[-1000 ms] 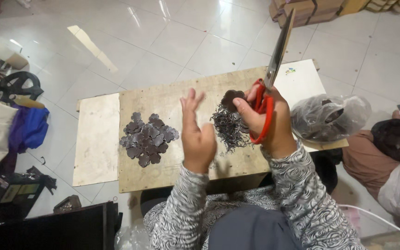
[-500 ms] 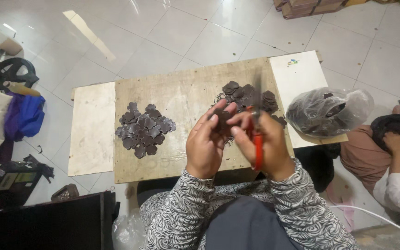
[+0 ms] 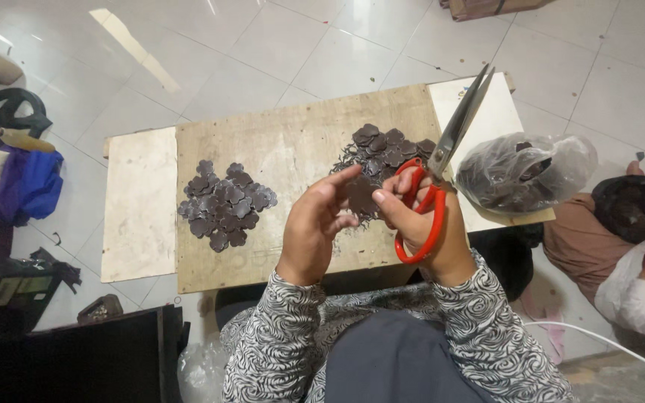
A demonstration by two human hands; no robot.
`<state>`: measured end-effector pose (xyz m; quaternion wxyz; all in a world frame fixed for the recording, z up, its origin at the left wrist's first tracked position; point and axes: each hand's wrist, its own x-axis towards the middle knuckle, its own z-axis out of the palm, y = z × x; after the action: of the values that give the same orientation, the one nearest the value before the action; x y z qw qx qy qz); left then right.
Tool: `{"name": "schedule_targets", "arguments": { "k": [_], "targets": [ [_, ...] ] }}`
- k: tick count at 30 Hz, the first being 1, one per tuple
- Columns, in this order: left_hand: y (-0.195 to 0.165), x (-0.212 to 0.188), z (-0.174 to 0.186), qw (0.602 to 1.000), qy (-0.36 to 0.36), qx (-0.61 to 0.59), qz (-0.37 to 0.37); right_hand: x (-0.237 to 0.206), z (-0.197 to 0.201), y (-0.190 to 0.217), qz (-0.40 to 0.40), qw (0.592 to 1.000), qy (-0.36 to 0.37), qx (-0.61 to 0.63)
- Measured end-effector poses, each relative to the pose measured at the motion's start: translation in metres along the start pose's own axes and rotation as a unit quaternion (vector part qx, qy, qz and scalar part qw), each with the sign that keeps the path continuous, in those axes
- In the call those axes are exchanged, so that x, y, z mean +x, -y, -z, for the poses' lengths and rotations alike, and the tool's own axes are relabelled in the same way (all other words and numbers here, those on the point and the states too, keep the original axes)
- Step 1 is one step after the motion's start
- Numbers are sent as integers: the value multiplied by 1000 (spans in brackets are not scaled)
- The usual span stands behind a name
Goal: The person uses red-handled scissors to trim the edges of small dark brown flower-shaped pieces. They hold each piece in the left hand and cut with the right hand, placing finished pieces into a pile on the wooden board.
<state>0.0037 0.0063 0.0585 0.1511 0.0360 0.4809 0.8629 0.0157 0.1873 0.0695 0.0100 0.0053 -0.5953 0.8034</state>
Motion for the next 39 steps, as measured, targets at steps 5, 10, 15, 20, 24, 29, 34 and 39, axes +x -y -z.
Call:
{"name": "schedule_targets", "arguments": {
  "k": [5, 10, 15, 20, 24, 29, 34, 39],
  "targets": [
    [13, 5, -1, 992, -51, 109, -39, -3, -1, -2, 7, 999, 13, -44],
    [7, 6, 5, 992, -80, 66, -70, -11, 1, -10, 16, 975, 65, -211],
    [3, 8, 8, 991, -116, 26, -61, -19, -4, -21, -26, 962, 133, -238],
    [3, 6, 10, 988, -131, 19, -77, -26, -4, -26, -31, 948, 207, -239],
    [4, 5, 11, 986, -140, 40, -83, -28, -4, -32, -15, 941, 243, -235],
    [7, 4, 10, 981, -153, 74, -94, -27, -1, -36, -18, 944, 246, -219],
    [9, 2, 7, 979, -153, 78, -106, -28, 0, -36, -39, 944, 238, -224],
    [13, 3, 3, 976, -158, 84, -125, -30, -1, -38, -67, 957, 222, -172]
  ]
}}
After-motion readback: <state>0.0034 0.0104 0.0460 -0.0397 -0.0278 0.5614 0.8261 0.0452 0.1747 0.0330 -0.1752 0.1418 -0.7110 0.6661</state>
